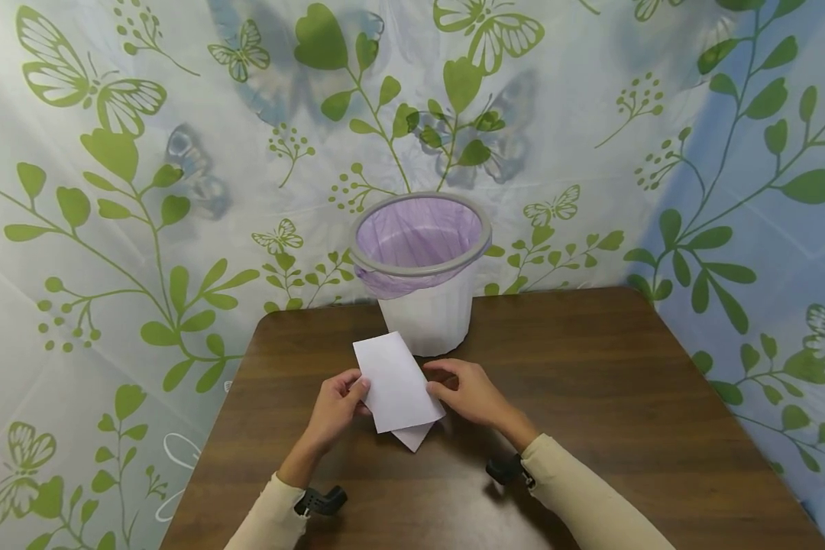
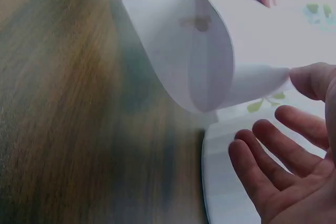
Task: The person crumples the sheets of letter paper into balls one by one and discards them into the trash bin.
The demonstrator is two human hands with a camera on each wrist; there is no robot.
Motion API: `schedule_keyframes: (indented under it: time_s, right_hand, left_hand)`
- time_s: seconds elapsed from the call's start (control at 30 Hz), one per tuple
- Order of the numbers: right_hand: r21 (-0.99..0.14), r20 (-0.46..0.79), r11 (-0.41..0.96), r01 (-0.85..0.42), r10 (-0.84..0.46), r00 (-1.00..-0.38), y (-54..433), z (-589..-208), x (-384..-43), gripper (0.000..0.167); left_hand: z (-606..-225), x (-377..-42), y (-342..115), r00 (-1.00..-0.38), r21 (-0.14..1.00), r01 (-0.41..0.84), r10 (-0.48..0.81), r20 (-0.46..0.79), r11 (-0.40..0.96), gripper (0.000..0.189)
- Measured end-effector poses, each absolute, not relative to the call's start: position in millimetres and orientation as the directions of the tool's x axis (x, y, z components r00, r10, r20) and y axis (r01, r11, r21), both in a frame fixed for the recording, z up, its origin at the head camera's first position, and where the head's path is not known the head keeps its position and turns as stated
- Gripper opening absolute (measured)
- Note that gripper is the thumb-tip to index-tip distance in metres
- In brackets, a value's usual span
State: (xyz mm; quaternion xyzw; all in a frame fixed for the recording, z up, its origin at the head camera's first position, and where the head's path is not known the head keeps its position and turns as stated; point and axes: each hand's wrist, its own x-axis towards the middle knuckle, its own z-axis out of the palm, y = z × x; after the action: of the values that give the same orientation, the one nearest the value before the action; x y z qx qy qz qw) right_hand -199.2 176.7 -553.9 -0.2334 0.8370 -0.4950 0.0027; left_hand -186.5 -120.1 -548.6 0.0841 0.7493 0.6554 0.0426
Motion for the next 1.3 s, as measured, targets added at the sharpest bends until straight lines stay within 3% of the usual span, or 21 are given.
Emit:
schedule_keyframes:
  time_s: [0.17, 0.4, 0.83, 1.1, 1.3]
  right_hand:
    - [-0.854, 0.174, 0.381, -0.355, -0.434, -0.884, 177.4, -556.4, -200.6, 0.042]
    - [-0.891, 0.155, 0.334, -0.308, -0.414, -0.897, 174.2, -558.4, -201.5, 0.029]
    - [-0.905, 0.183, 0.293, -0.309, -0.387, -0.904, 173.9, -554.3, -200.7, 0.021]
    - [-0.917, 0.208, 0.231, -0.324, -0.416, -0.885, 175.6, -550.6, -201.2, 0.025]
    - [-0.892, 0.247, 0.266, -0.367, -0.394, -0.885, 176.0, -549.4, -201.3, 0.030]
  left_hand:
    - [-548.8, -187.8, -121.2, -0.978, 0.988, 0.073, 0.202, 0.045, 0.135, 0.019]
    - [-553.0, -187.7, -122.2, -0.977, 0.985, 0.072, 0.208, 0.038, 0.158, 0.019]
    - [-553.6, -183.8, -124.6, -0.977, 0.991, 0.081, 0.204, 0.058, 0.107, 0.022]
    - [-555.1, -187.2, -125.3, -0.974, 0.994, 0.086, 0.216, 0.070, 0.066, 0.021]
    - [-553.9, -187.8, -127.3, -0.960, 0.998, 0.056, 0.276, 0.051, 0.010, 0.022]
